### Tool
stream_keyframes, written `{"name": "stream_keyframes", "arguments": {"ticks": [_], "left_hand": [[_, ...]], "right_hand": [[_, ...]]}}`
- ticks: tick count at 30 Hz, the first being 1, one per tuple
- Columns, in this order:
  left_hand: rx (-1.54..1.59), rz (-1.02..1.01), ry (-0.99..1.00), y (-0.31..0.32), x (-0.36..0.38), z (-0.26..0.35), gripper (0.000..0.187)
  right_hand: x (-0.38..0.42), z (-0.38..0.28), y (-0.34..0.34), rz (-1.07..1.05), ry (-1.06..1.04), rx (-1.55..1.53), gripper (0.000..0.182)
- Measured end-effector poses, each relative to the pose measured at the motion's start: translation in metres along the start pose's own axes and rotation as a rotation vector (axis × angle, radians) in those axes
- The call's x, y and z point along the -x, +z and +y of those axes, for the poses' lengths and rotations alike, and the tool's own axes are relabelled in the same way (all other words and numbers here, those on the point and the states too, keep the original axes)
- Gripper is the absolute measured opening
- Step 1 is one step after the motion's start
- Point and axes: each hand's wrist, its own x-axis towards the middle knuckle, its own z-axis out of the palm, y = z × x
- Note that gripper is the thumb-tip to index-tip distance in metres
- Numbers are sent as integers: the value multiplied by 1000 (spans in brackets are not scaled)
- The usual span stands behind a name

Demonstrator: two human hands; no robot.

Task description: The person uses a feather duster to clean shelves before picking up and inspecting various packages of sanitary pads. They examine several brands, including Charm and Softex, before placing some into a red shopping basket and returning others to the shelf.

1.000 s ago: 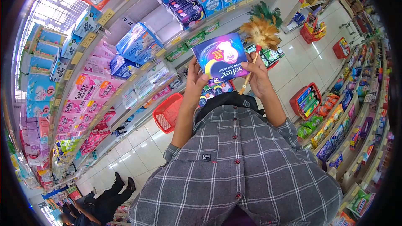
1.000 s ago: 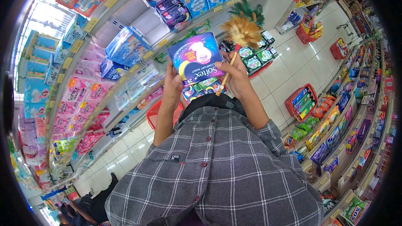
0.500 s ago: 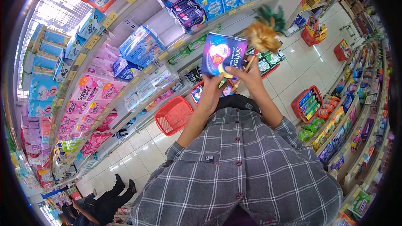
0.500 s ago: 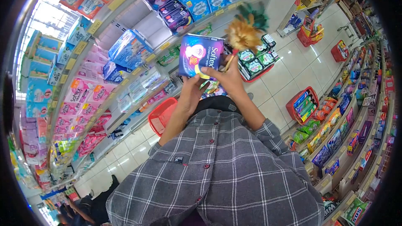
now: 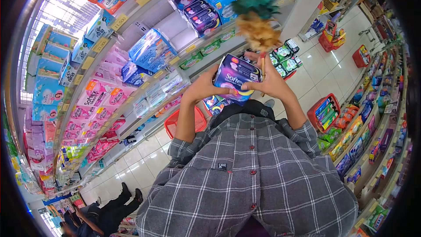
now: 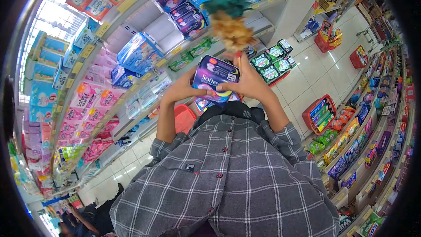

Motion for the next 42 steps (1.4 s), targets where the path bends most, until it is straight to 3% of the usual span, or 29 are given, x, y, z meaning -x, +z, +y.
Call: {"name": "stream_keyframes", "arguments": {"ticks": [2,5,7,9,12,14,19,20,23,24,27,32,38,42], "left_hand": [[43,97,-32,-9,-11,-26,74],[-7,448,36,-42,-36,-52,71],[121,662,120,-66,-59,-45,76],[232,710,212,-95,-86,-39,78],[75,807,178,-141,-138,-53,75],[160,743,196,-154,-159,-50,76],[61,753,248,-181,-219,-107,78],[12,827,158,-182,-223,-112,84],[-64,1025,321,-185,-242,-135,85],[-38,943,306,-186,-237,-131,83],[-144,1023,230,-186,-244,-131,82],[-228,1107,129,-175,-254,-119,99],[-335,1098,77,-176,-252,-112,98],[-176,1149,112,-169,-237,-103,88]], "right_hand": [[0,4,-9,102,-59,109,93],[15,36,-23,315,82,-104,79],[32,63,-34,424,206,-186,64],[51,79,-41,520,329,-283,52],[80,95,-45,632,480,-416,38],[94,105,-45,678,547,-475,33],[120,115,-45,794,593,-534,35],[126,115,-46,816,600,-538,35],[146,118,-50,878,648,-546,34],[154,120,-49,902,663,-561,34],[171,124,-48,953,717,-600,36],[174,129,-49,964,773,-638,38],[159,134,-56,918,753,-635,41],[159,139,-56,910,750,-649,42]]}}
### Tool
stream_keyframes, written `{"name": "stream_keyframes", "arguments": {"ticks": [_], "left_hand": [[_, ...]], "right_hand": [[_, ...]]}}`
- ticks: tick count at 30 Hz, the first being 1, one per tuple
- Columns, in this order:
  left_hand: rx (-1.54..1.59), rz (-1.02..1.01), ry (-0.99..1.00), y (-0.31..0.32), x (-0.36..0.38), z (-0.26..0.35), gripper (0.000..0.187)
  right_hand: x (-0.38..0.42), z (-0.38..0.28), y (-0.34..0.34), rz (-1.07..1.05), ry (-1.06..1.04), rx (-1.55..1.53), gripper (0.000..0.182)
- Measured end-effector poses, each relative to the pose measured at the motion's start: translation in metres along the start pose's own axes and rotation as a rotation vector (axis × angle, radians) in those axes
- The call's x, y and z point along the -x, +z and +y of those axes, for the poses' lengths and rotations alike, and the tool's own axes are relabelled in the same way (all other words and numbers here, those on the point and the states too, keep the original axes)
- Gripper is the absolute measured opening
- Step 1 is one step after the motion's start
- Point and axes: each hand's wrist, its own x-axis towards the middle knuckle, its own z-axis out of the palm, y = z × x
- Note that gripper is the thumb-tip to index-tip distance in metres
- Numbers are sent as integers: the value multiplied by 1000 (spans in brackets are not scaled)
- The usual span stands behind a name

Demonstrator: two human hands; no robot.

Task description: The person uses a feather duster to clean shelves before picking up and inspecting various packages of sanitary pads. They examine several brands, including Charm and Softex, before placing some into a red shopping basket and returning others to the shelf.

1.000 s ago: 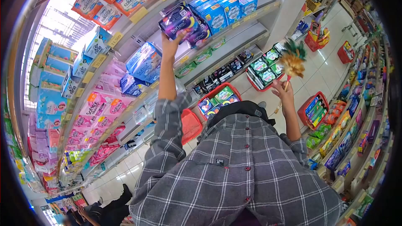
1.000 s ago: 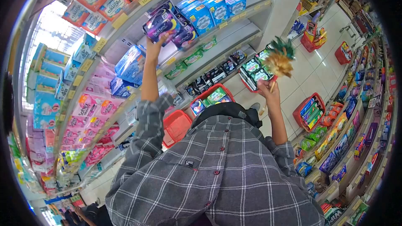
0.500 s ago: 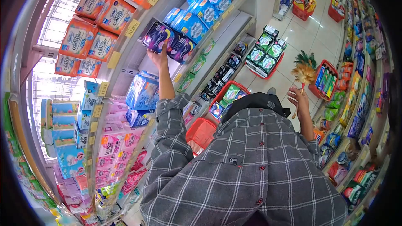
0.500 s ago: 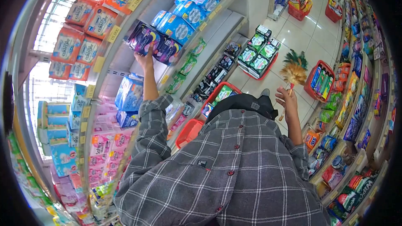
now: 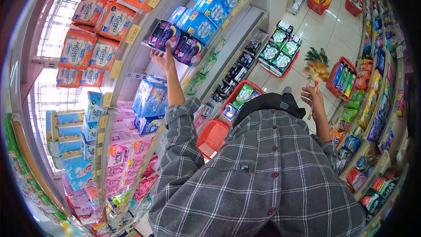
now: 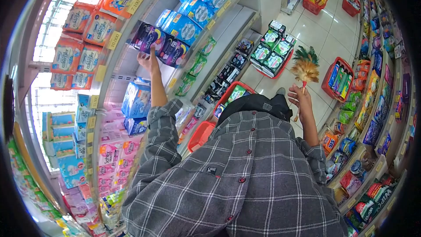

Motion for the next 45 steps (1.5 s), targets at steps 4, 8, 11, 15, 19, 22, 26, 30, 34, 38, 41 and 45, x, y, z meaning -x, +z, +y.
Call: {"name": "stream_keyframes", "arguments": {"ticks": [4,8,11,15,19,22,26,30,34,38,41,45], "left_hand": [[80,-39,39,-9,4,5,75],[87,-59,7,-9,2,9,74],[218,-102,-29,-9,3,2,79],[228,-76,-141,-9,18,-5,85],[806,-379,-450,3,42,-1,85],[1061,-515,-593,11,51,11,82],[1121,-504,-548,13,54,19,80],[1192,-489,-600,12,49,-9,80],[1161,-443,-590,9,55,-13,78],[633,31,-459,7,85,-2,72],[564,46,-337,-3,146,22,45],[-57,-271,38,-6,257,-42,44]], "right_hand": [[5,8,-2,18,35,-3,44],[8,9,-3,7,53,26,45],[11,11,-7,19,58,35,45],[23,16,-12,44,76,50,44],[36,28,-18,84,133,73,47],[45,29,-17,81,162,117,49],[52,34,-20,77,176,147,51],[60,34,-22,93,181,153,51],[65,41,-28,111,194,149,51],[64,58,-40,131,220,170,49],[50,98,-63,144,221,250,49],[22,174,-98,6,147,477,42]]}}
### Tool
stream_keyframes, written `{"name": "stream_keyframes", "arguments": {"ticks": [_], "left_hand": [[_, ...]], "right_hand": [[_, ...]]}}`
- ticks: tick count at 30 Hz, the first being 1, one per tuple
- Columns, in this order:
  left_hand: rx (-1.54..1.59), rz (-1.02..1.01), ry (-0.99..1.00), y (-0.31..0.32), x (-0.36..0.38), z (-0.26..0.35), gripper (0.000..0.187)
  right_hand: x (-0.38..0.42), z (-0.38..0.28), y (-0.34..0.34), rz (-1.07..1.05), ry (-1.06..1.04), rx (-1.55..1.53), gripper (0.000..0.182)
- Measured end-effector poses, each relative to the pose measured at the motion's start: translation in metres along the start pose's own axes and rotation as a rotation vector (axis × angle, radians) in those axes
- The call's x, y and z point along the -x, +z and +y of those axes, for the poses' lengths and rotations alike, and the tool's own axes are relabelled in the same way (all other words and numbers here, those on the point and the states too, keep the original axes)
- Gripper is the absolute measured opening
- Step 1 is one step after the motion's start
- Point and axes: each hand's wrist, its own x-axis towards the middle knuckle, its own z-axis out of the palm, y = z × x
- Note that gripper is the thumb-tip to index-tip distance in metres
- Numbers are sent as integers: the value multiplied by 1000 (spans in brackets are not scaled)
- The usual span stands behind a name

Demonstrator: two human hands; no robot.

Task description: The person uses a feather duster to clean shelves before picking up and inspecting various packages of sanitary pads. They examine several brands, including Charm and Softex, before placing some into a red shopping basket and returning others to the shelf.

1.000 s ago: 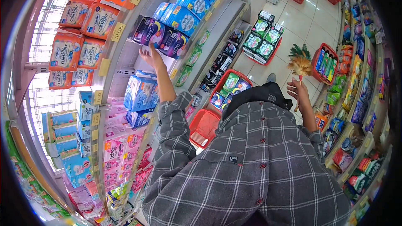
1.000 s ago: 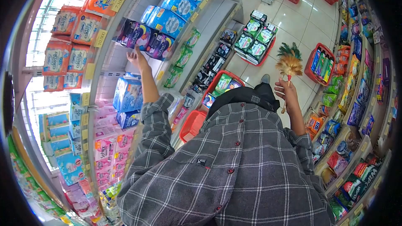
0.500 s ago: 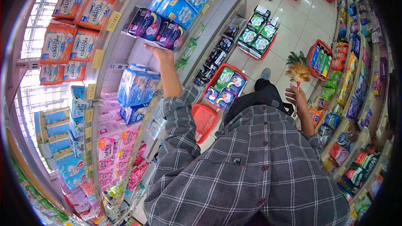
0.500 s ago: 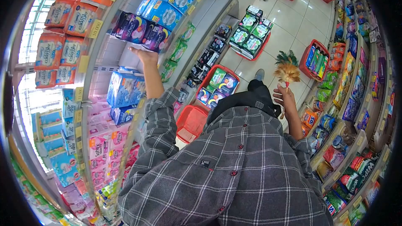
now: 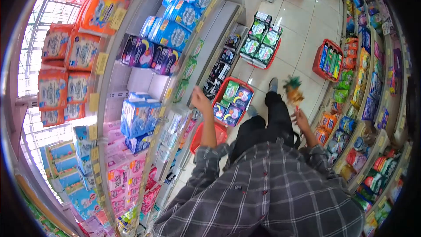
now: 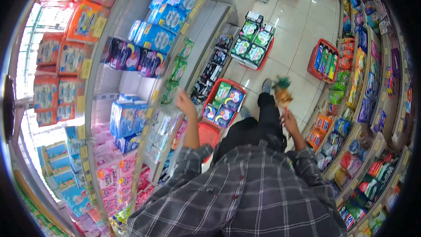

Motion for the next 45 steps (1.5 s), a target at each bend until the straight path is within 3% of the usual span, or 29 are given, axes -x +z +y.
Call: {"name": "stream_keyframes", "arguments": {"ticks": [1,2,3,4,6,9,10,12,13,14,16,17,19,20,22,24,26,27,29,31,32,34,36,37,40,42,45], "left_hand": [[26,-168,-44,5,35,-14,46],[-47,-381,-217,3,71,-50,47],[-48,-371,-235,3,108,-65,49],[-141,-498,-160,-7,133,-80,52],[-419,-772,-334,-26,189,-123,55],[-616,-953,-395,-58,265,-189,50],[-673,-1050,-533,-63,277,-205,47],[-459,-952,-507,-68,314,-264,24],[-481,-972,-853,-54,319,-288,31],[-429,-1027,-597,-42,320,-308,36],[-569,-1150,-463,-6,322,-369,48],[-457,-1059,-293,18,317,-394,53],[-632,-1011,-176,84,261,-371,70],[-729,-983,-323,114,234,-350,92],[-771,-962,-266,157,212,-353,112],[-617,-1008,-84,179,209,-377,121],[-663,-1021,-64,193,200,-370,117],[-614,-912,-72,194,202,-398,113],[-659,-583,-143,187,189,-426,108],[-985,-286,-681,178,182,-457,125],[-935,-178,-946,175,181,-469,142],[-963,-255,-1080,165,181,-499,151],[-1065,-280,-1060,156,185,-517,149],[-1087,-189,-1024,153,189,-518,141],[-896,-182,-996,140,188,-505,129],[-947,-186,-668,134,188,-475,110],[-817,-306,-330,119,192,-398,116]], "right_hand": [[-8,11,6,-1,-10,20,39],[-13,22,12,-9,-14,40,37],[-19,34,12,-34,-69,231,37],[-29,45,12,-55,-124,419,37],[-54,78,22,12,-114,528,38],[-66,125,37,130,88,574,37],[-64,130,46,128,134,536,35],[-57,128,64,111,208,513,39],[-55,153,70,112,174,666,40],[-52,161,73,121,163,708,41],[-42,167,76,135,141,787,44],[-43,171,75,105,178,801,43],[-47,184,74,53,246,822,40],[-47,192,74,48,223,851,40],[-55,208,76,43,159,902,39],[-59,214,72,40,152,907,37],[-65,223,72,26,147,925,36],[-67,226,72,12,153,913,36],[-64,232,67,-2,163,893,36],[-67,236,65,-7,187,865,35],[-66,236,65,-10,206,854,35],[-68,242,65,18,214,820,34],[-66,247,62,42,177,784,34],[-61,247,61,22,213,793,34],[-74,241,57,-7,206,829,33],[-73,230,57,-13,142,866,33],[-75,218,51,-27,97,909,34]]}}
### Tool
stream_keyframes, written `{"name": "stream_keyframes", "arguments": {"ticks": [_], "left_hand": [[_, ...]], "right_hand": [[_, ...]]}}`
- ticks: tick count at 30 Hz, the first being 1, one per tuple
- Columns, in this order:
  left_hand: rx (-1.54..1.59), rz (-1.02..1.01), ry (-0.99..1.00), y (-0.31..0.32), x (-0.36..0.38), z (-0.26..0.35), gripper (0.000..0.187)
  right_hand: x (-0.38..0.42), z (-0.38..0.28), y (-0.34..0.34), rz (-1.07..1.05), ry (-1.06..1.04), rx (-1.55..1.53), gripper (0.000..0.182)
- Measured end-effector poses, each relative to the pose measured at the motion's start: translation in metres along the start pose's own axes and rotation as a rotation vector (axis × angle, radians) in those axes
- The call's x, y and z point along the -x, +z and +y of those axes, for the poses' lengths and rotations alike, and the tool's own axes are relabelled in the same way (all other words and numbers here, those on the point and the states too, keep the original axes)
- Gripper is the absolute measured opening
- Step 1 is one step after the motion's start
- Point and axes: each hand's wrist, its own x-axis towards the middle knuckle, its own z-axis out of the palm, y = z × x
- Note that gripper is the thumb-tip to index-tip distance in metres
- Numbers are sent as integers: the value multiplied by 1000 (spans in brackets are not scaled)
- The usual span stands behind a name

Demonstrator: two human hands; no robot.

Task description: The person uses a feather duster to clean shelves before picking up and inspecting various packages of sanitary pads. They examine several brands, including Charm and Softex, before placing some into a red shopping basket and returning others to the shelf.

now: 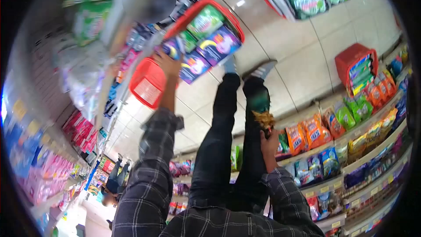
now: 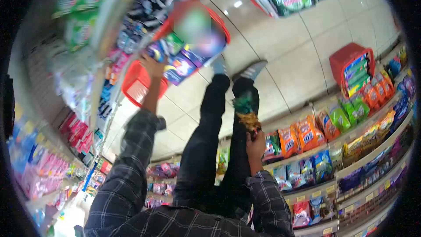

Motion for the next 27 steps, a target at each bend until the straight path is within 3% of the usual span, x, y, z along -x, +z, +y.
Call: {"name": "stream_keyframes", "arguments": {"ticks": [2,4,5,7,9,11,12,13,15,16,17,18,22,23,25,26,27], "left_hand": [[235,-27,269,-52,33,32,113],[245,-49,307,-126,72,90,101],[318,-157,304,-153,89,106,96],[357,-227,320,-217,125,150,92],[438,-347,339,-271,147,188,99],[490,-334,470,-307,162,212,104],[525,-329,495,-329,162,227,103],[555,-337,519,-354,165,237,103],[759,-287,684,-404,152,254,106],[841,-251,739,-420,143,258,106],[913,-220,789,-435,136,260,107],[855,-191,719,-457,134,262,111],[1257,-986,247,-527,137,277,122],[1393,-1003,141,-508,143,283,117],[1708,-887,160,-521,155,304,111],[1758,-812,40,-524,153,312,102],[1800,-734,60,-541,152,315,97]], "right_hand": [[-7,-24,-19,42,-40,-35,46],[-5,-68,-51,-34,-111,-377,55],[-6,-91,-68,-76,-161,-538,60],[3,-131,-95,-161,-247,-484,69],[8,-170,-114,-155,-476,-642,78],[23,-217,-145,-279,-579,-993,94],[44,-249,-185,-271,-567,-946,91],[58,-263,-205,-61,-593,-865,74],[86,-280,-258,-76,-442,-978,62],[86,-279,-270,56,-516,-995,59],[87,-272,-285,-23,-421,-1113,56],[104,-279,-306,-77,-450,-1203,53],[173,-315,-372,-168,-561,-1386,59],[184,-323,-381,-174,-606,-1373,59],[198,-334,-390,-178,-673,-1358,61],[195,-333,-393,-162,-743,-1341,59],[192,-331,-394,-148,-808,-1324,58]]}}
